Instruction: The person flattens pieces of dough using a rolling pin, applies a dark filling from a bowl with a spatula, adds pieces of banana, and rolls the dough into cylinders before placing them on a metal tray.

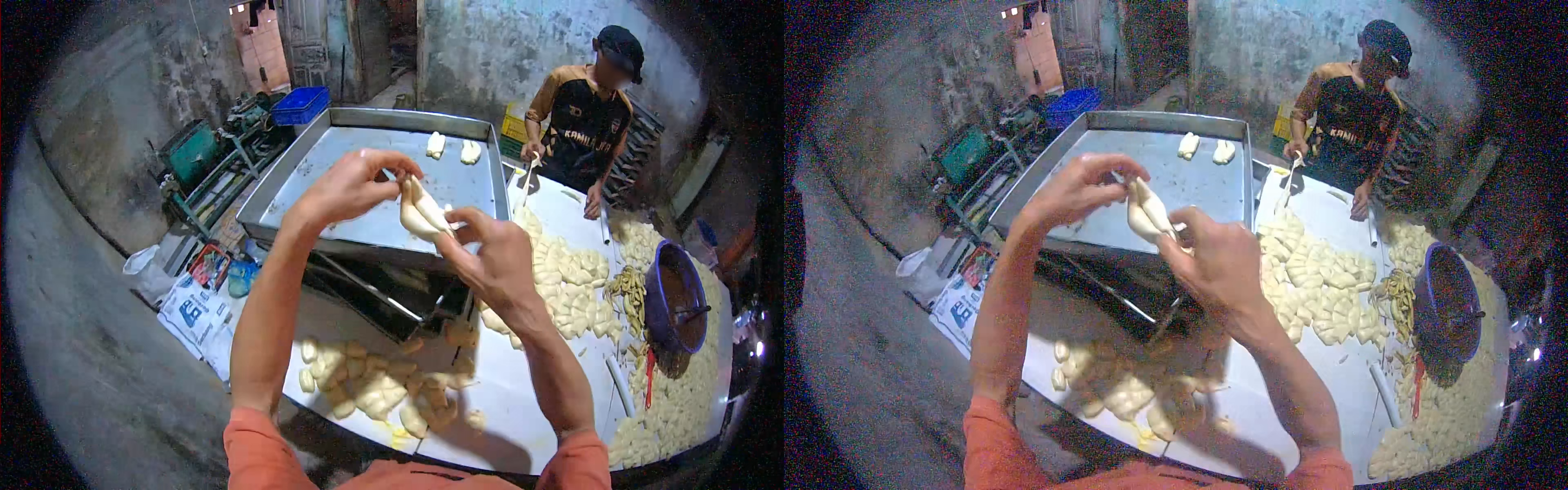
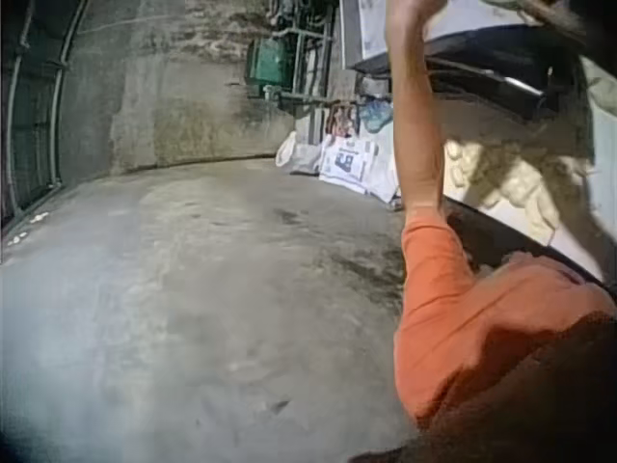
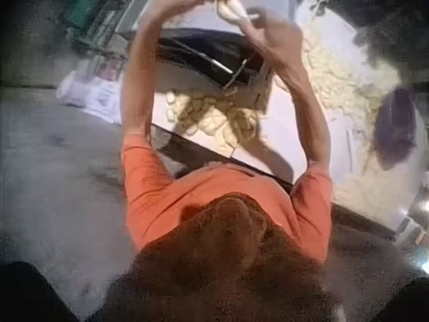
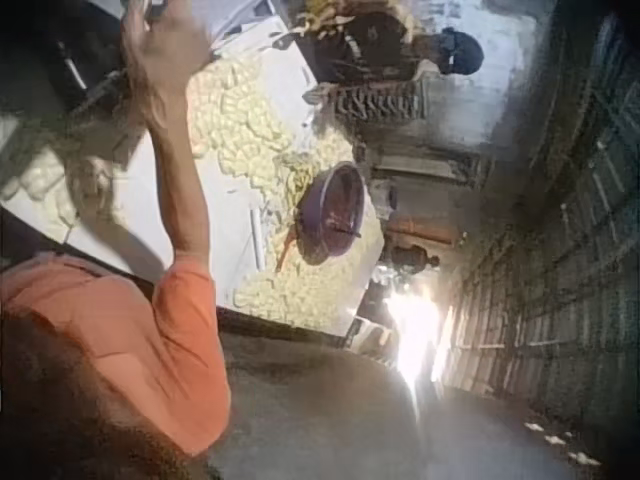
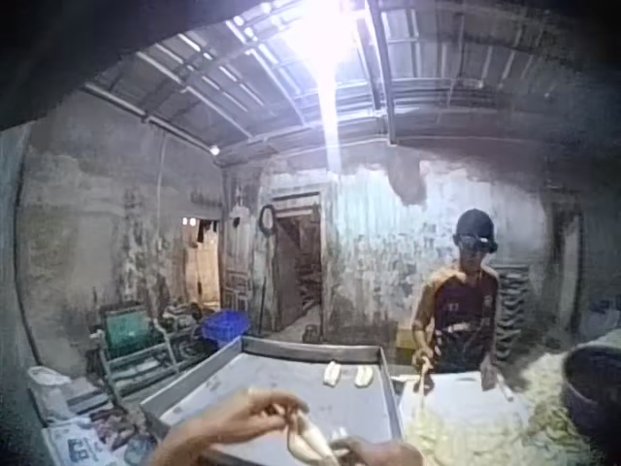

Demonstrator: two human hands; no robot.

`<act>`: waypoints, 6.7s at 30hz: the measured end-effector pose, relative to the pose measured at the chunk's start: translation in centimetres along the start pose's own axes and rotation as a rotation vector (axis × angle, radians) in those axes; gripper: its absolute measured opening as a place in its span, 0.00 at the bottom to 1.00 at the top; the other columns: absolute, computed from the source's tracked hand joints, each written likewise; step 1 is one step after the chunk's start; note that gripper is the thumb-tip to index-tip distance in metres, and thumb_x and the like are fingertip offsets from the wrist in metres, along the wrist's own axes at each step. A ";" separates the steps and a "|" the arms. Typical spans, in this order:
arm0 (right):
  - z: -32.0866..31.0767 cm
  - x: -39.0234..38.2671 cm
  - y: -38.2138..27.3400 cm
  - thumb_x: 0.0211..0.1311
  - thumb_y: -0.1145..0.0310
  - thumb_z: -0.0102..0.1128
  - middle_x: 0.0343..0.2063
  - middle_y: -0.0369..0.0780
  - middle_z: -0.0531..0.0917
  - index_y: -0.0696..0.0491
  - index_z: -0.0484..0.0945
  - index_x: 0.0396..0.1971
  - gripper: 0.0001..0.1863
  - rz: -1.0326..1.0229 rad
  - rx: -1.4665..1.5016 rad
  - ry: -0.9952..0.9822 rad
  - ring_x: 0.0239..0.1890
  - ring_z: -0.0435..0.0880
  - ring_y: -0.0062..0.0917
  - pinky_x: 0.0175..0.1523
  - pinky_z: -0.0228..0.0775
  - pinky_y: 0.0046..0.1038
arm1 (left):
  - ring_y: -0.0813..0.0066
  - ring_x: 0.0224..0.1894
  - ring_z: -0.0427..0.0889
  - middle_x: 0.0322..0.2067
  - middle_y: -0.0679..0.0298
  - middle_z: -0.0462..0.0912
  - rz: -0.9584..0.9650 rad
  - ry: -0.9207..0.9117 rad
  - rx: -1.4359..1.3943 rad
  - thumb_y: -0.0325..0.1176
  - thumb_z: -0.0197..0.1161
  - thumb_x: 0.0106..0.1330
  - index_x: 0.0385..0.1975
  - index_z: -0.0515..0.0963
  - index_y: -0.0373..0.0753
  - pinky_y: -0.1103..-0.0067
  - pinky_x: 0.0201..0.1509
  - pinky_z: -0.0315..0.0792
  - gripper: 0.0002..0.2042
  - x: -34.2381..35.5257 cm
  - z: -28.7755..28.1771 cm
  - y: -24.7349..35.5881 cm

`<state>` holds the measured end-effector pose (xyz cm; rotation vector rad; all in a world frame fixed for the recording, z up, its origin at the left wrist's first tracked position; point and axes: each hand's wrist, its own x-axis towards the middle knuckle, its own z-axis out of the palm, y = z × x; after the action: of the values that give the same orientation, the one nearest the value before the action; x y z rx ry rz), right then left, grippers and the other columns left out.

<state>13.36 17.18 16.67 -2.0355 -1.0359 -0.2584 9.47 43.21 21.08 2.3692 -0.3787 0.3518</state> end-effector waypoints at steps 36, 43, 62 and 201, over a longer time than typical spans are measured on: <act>8.4 7.8 3.8 0.68 0.55 0.63 0.33 0.57 0.87 0.57 0.87 0.42 0.18 -0.003 -0.269 -0.623 0.39 0.87 0.54 0.48 0.79 0.49 | 0.47 0.46 0.90 0.44 0.48 0.90 -0.495 -0.199 0.772 0.55 0.72 0.58 0.41 0.89 0.38 0.58 0.52 0.82 0.24 7.2 6.8 -8.6; 1.9 -0.8 4.0 0.71 0.58 0.68 0.23 0.41 0.85 0.50 0.87 0.37 0.11 -0.473 -0.361 0.165 0.20 0.80 0.27 0.27 0.71 0.32 | 0.52 0.40 0.90 0.38 0.49 0.91 -0.463 -0.061 0.846 0.63 0.61 0.71 0.45 0.88 0.37 0.61 0.48 0.81 0.30 4.6 4.6 -5.2; 9.1 -34.6 3.6 0.68 0.46 0.63 0.70 0.40 0.72 0.44 0.76 0.66 0.30 -0.327 -0.137 -0.615 0.74 0.67 0.37 0.76 0.56 0.50 | 0.83 0.35 0.85 0.41 0.63 0.90 -0.755 0.458 -0.045 0.33 0.71 0.71 0.54 0.85 0.36 0.84 0.34 0.76 0.15 -26.3 17.9 6.6; -24.6 -47.3 30.1 0.71 0.62 0.60 0.53 0.48 0.82 0.56 0.77 0.61 0.22 0.694 -0.721 -0.041 0.56 0.78 0.43 0.62 0.65 0.47 | 0.49 0.79 0.58 0.77 0.49 0.59 -0.161 -0.402 0.365 0.61 0.61 0.69 0.76 0.62 0.45 0.30 0.74 0.42 0.40 -20.0 51.8 22.8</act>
<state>9.85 -38.49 -8.58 -2.9139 -0.1902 -0.2365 -9.59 -4.86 -9.41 2.8105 -0.3236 -0.1512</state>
